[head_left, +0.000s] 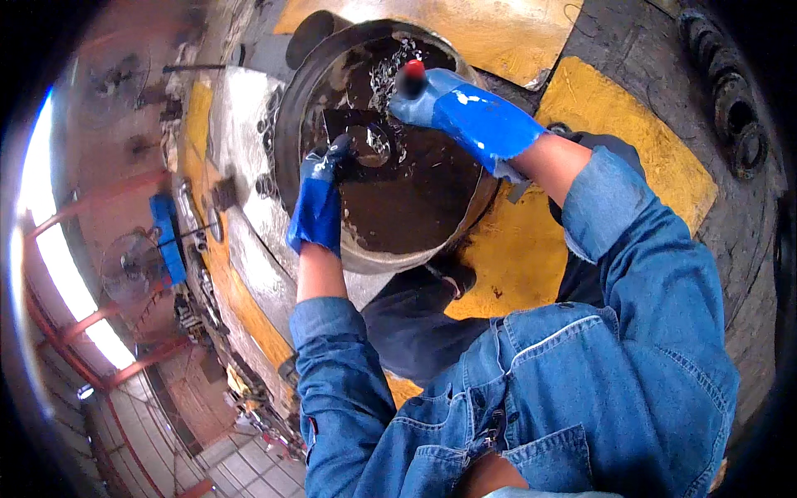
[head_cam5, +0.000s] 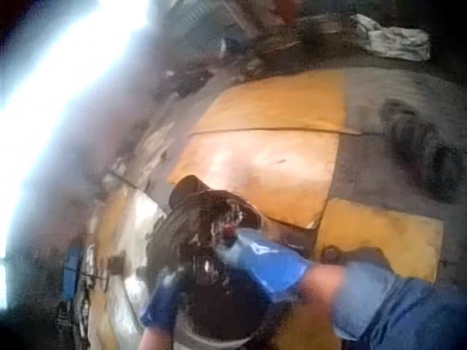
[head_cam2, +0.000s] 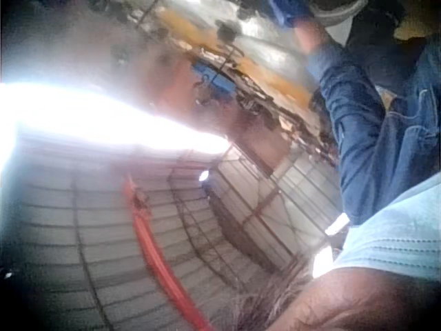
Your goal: The person sits on the floor and repeatedly scrubs small metal rings with a red-handled brush in a basin of dark liquid. They dip the rings into the liquid, scrub them, and place them on a nearby metal sheet.
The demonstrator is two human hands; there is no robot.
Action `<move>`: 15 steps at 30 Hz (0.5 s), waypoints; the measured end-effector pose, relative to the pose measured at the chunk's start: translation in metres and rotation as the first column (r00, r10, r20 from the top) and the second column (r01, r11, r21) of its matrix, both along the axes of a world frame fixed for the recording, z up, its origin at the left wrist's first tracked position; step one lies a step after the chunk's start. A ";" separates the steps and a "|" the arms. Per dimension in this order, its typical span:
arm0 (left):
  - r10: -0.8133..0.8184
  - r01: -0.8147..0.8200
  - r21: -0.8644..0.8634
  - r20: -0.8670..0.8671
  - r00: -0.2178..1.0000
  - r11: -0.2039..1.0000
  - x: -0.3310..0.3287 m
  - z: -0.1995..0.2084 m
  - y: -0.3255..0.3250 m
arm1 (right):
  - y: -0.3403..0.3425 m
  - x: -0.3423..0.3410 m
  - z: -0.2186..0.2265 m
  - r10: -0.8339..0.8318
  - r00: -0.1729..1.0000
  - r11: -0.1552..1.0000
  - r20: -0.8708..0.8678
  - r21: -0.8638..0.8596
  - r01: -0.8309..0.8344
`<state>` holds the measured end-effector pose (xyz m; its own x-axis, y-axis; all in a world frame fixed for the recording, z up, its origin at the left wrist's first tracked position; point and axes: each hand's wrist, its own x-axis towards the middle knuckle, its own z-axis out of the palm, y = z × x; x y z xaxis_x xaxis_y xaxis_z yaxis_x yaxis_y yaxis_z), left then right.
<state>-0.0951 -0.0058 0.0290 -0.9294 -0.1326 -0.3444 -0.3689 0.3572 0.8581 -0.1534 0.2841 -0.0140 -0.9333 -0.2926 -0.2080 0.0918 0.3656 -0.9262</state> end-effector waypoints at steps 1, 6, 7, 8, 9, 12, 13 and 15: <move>-0.007 0.007 0.007 0.016 1.000 1.000 0.010 0.005 0.013 | -0.018 -0.001 -0.034 -0.043 0.998 0.987 0.042 -0.152 0.049; 0.208 -0.207 0.032 -0.057 0.976 0.978 0.091 -0.007 0.009 | -0.023 0.066 -0.012 0.346 0.898 0.665 0.271 -0.746 -0.031; 0.196 -0.197 -0.015 -0.064 0.978 0.980 0.097 -0.017 0.006 | -0.024 0.072 -0.014 0.411 0.857 0.706 0.310 -0.703 -0.084; 0.184 -0.188 -0.056 -0.066 0.981 0.981 0.103 -0.028 0.003 | -0.026 0.079 -0.016 0.447 0.840 0.699 0.307 -0.705 -0.114; 0.205 -0.207 -0.032 -0.055 0.977 0.978 0.107 -0.027 0.014 | -0.028 0.087 -0.018 0.481 0.822 0.692 0.305 -0.707 -0.142; 0.233 -0.233 0.026 -0.008 0.972 0.972 0.119 -0.030 0.023 | -0.031 0.108 -0.010 0.555 0.756 0.715 0.347 -0.663 -0.220; 0.213 -0.214 0.042 0.021 0.977 0.976 0.118 -0.037 0.015 | -0.040 0.108 -0.009 0.556 0.768 0.781 0.317 -0.515 -0.352; 0.191 -0.202 0.094 0.113 0.975 0.975 0.116 -0.033 0.016 | -0.054 0.102 -0.007 0.568 0.784 0.823 0.249 -0.155 -0.547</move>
<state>0.0214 0.0103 -0.0042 -0.8476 -0.2671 -0.4584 -0.5111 0.1791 0.8407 -0.0514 0.2306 -0.0213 -0.5108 -0.7681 -0.3860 0.1434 0.3666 -0.9193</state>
